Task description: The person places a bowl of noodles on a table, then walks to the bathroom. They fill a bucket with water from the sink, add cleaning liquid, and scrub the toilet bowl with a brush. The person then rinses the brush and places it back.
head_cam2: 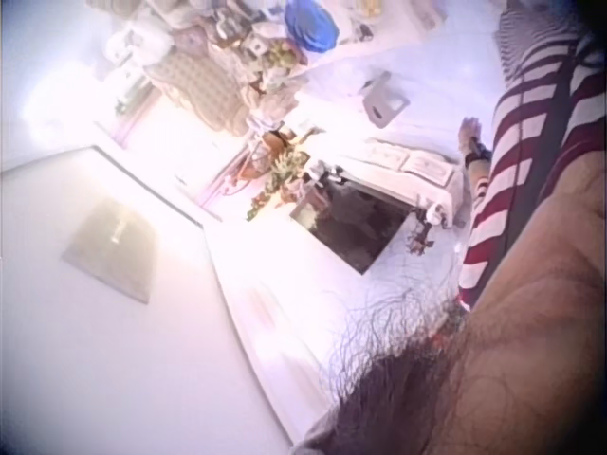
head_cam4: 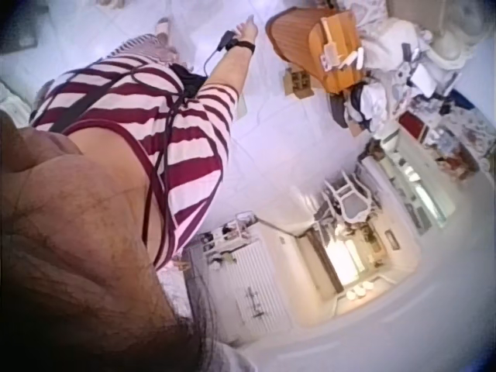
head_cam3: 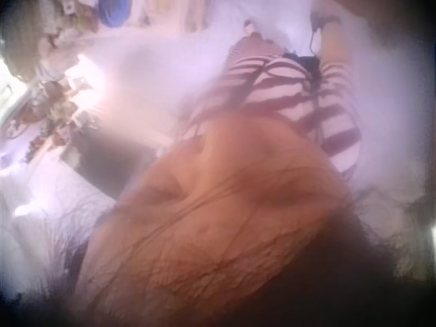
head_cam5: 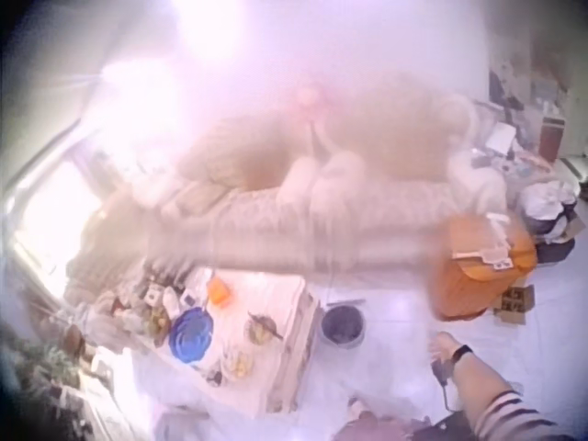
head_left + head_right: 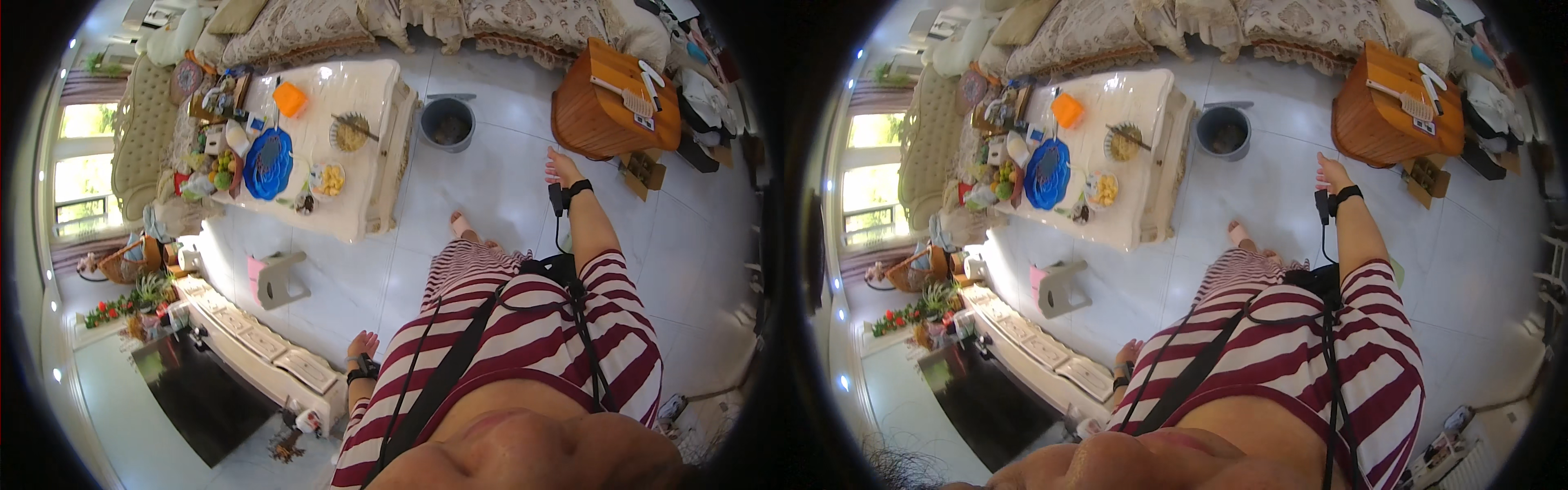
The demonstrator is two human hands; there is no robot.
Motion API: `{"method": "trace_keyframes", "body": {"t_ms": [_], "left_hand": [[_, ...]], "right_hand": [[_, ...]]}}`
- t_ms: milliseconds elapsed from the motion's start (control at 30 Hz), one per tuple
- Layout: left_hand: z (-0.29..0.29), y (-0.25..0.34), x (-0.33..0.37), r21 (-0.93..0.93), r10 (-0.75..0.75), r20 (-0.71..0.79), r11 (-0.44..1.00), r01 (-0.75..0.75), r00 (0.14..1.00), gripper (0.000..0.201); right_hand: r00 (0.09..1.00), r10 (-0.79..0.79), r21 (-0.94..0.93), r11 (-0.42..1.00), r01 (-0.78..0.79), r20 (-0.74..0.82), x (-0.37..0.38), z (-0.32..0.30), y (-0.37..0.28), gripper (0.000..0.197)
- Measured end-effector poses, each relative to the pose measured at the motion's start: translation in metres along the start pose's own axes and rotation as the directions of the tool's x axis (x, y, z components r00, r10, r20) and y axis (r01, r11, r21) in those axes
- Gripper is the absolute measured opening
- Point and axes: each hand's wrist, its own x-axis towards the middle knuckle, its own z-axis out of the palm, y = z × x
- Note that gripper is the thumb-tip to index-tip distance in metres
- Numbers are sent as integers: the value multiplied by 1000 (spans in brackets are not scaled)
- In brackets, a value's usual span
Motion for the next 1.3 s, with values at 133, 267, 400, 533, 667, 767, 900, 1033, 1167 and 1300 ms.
{"method": "trace_keyframes", "body": {"t_ms": [133, 267, 400, 533, 667, 767, 900, 1033, 1167, 1300], "left_hand": [[37, 54, 17, -25, -31, -37, 999, 31, 999, 51], [66, 98, 31, 56, 12, -37, 998, -10, 999, 47], [104, 135, 18, 178, 60, 56, 982, -69, 997, 46], [116, 147, 3, 170, 81, -12, 982, -78, 997, 46], [146, 142, -12, 216, -58, -38, 974, 65, 998, 46], [139, 128, -13, 178, -136, -90, 973, 150, 987, 45], [148, 119, -15, 196, -221, -118, 950, 241, 968, 45], [146, 110, -11, 126, -295, -182, 939, 320, 938, 45], [154, 111, -12, 97, -303, -170, 942, 322, 938, 44], [146, 110, -20, 124, -307, -233, 932, 341, 923, 43]], "right_hand": [[998, 67, 62, 996, -66, -10, 22, 22, -4, 63], [993, 119, -11, 993, -119, 12, 52, 33, -4, 68], [983, 184, 44, 982, -184, 16, 89, 57, 3, 73], [979, 204, 146, 968, -202, -1, 119, 91, 25, 76], [980, 195, 214, 957, -196, 23, 153, 103, 46, 73], [963, 261, 257, 928, -270, 68, 162, 134, 55, 72], [959, 274, 312, 907, -282, 70, 165, 153, 73, 75], [879, 464, 410, 784, -466, 112, 149, 180, 59, 42], [849, 519, 502, 710, -494, 102, 174, 186, 92, 36], [882, 431, 545, 700, -462, 193, 203, 195, 133, 33]]}}
